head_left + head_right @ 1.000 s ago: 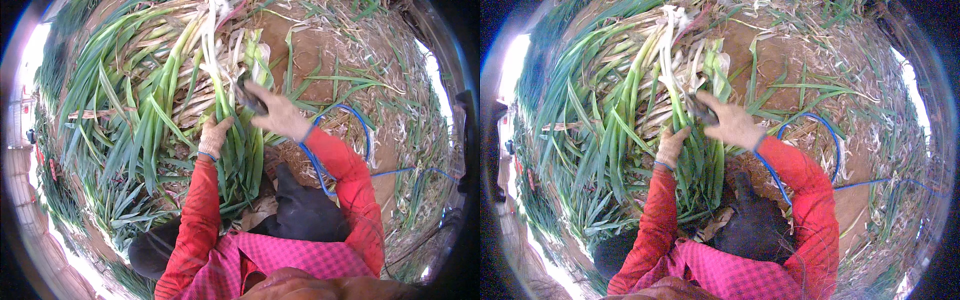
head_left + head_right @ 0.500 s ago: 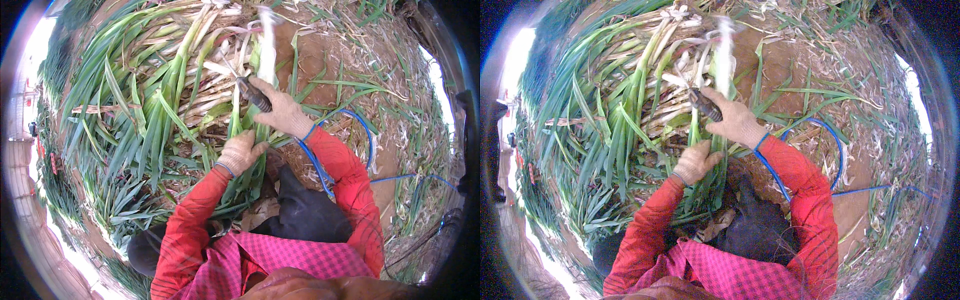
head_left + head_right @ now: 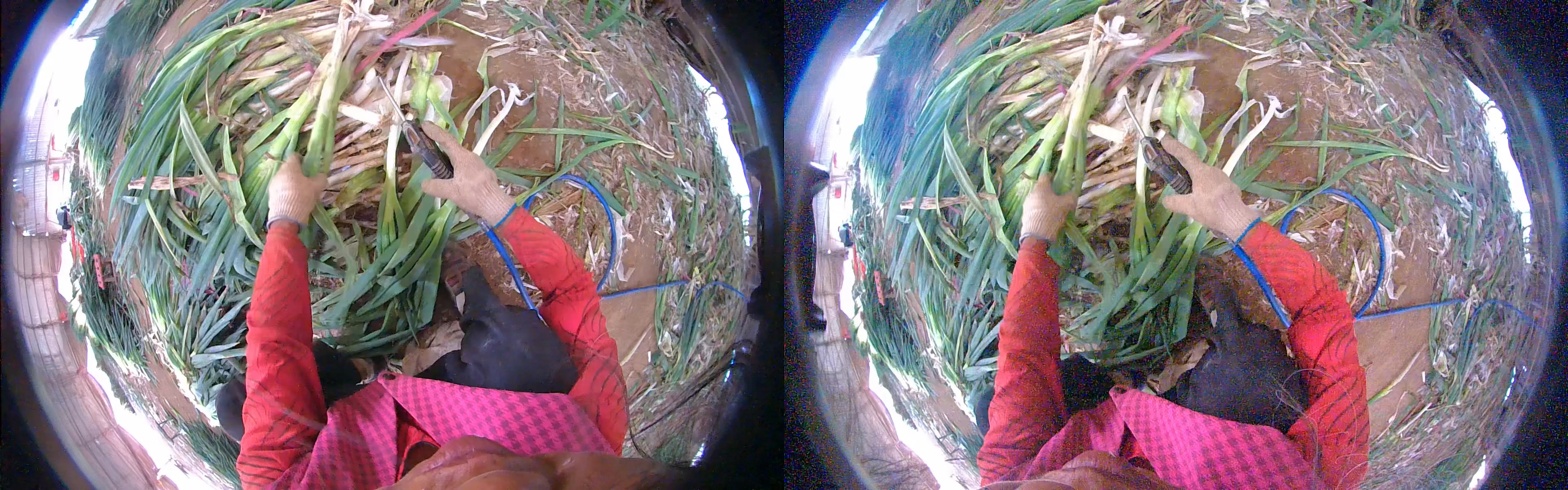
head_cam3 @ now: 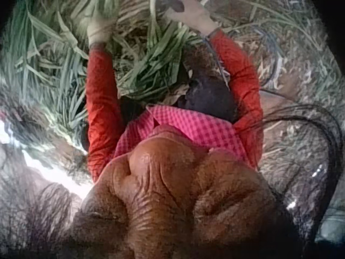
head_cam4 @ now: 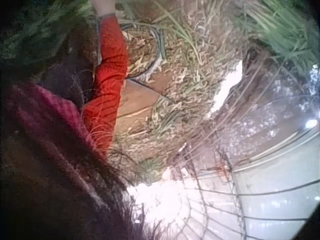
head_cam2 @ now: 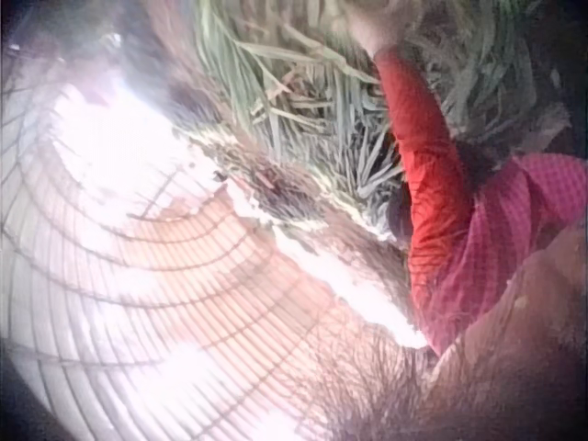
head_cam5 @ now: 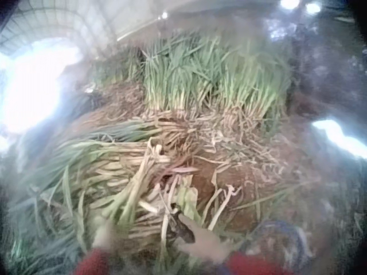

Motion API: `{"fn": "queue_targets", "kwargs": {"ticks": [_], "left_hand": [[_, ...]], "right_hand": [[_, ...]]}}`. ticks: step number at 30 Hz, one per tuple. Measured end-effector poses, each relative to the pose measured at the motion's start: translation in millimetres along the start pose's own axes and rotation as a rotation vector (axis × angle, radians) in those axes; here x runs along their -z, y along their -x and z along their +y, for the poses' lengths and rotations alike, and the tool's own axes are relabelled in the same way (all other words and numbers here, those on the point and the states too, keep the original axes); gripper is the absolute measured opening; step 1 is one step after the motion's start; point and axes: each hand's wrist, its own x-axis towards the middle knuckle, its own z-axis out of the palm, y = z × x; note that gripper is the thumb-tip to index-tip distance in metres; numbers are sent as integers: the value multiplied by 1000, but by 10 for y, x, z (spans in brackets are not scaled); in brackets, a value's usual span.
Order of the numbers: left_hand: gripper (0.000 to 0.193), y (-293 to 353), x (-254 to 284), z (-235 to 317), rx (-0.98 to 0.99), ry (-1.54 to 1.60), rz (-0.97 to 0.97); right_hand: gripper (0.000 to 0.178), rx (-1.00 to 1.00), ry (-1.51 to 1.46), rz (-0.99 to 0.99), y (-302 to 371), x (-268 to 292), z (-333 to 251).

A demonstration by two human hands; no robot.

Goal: The person sits on the ground and uses a knife to trim the outer layers and ends of long green leafy plants. They gather the trimmed plants into a bundle and place them aside.

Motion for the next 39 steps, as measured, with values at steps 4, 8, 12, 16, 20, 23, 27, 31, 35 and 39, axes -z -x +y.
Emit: {"fn": "queue_targets", "kwargs": {"ticks": [4,8,12,16,20,23,27,31,35,39], "left_hand": [[56,307,-79,263,-15,871,-242],[49,391,-76,507,218,1344,-440],[47,371,-281,348,158,1500,-522],[46,381,-287,313,158,1487,-539],[44,384,-297,378,215,1517,-507],[43,409,-272,336,199,1525,-480],[43,434,-284,305,198,1537,-453],[43,474,-299,358,194,1502,-451],[38,544,-407,401,134,1451,-386],[33,576,-444,409,105,1265,-259]], "right_hand": [[93,71,1,47,205,3,-90],[89,-56,204,-180,518,-13,-283],[84,-13,15,-343,786,-122,-335],[84,85,104,-176,660,-286,-188],[84,162,90,-27,270,-327,-110],[85,74,125,-68,-53,-235,-255],[85,30,160,-28,-512,-138,-370],[86,104,162,39,-964,-51,-385],[92,63,224,71,-1325,66,-487],[90,76,182,92,-1571,98,-527]]}}
